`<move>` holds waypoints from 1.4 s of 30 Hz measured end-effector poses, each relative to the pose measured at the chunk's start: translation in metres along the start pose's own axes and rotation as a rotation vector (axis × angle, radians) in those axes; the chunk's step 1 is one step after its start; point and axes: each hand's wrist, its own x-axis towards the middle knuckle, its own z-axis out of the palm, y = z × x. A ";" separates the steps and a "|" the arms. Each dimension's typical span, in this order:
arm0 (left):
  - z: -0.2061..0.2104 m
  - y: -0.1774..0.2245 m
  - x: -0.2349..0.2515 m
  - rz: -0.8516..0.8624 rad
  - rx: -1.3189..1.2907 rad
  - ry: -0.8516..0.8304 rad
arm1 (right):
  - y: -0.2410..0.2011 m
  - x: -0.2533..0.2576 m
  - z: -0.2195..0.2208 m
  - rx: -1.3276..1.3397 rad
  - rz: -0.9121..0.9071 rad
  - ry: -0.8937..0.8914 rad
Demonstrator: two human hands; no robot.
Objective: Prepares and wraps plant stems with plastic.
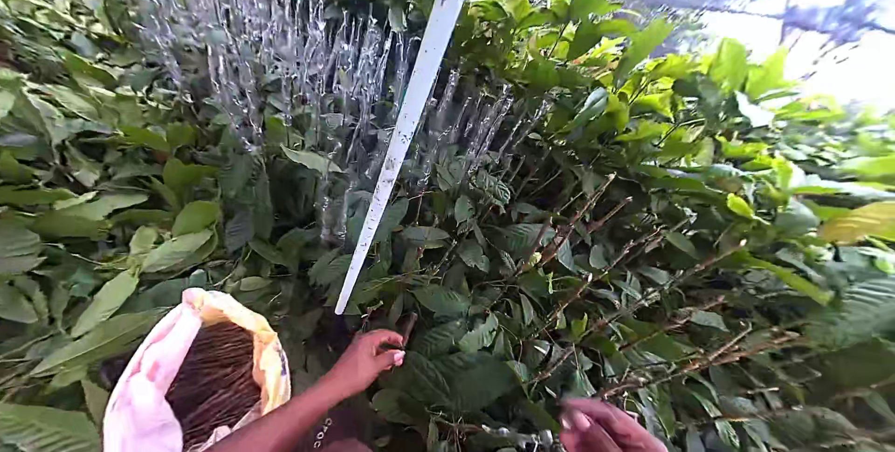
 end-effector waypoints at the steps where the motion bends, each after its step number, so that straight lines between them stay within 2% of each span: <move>1: 0.005 -0.004 0.005 0.051 0.013 0.031 | -0.005 0.020 0.011 -0.012 -0.002 0.021; 4: 0.018 -0.012 0.018 0.169 0.037 0.097 | -0.007 0.078 0.044 0.010 0.109 0.047; 7: 0.030 -0.013 0.026 0.223 0.016 0.133 | 0.007 0.115 0.071 -0.003 0.241 -0.061; 9: 0.035 -0.013 0.031 0.253 0.004 0.159 | 0.022 0.132 0.089 -0.130 0.284 -0.140; 15: 0.049 -0.014 0.047 0.283 -0.034 0.149 | 0.048 0.164 0.116 -0.516 0.313 -0.298; 18: 0.053 -0.013 0.048 0.264 -0.099 0.120 | 0.047 0.174 0.120 -0.653 0.246 -0.383; 24: 0.056 -0.018 0.051 0.150 -0.463 0.034 | 0.057 0.179 0.117 -0.694 -0.055 -0.565; 27: 0.056 -0.022 0.052 0.144 -0.536 0.024 | 0.059 0.179 0.116 -0.713 -0.097 -0.610; 31: 0.058 -0.018 0.050 0.191 -0.407 0.071 | 0.058 0.178 0.118 -0.706 0.007 -0.613; 35: 0.058 -0.011 0.041 0.335 -0.070 0.179 | 0.052 0.173 0.130 -0.618 0.329 -0.537; 37: 0.057 -0.007 0.041 0.362 0.021 0.188 | 0.052 0.168 0.130 -0.579 0.411 -0.477; 40: 0.055 -0.001 0.043 0.304 -0.015 0.135 | 0.034 0.145 0.122 -0.691 0.298 -0.498; 42: 0.052 0.000 0.044 0.271 -0.063 0.117 | 0.004 0.119 0.119 -0.873 0.061 -0.647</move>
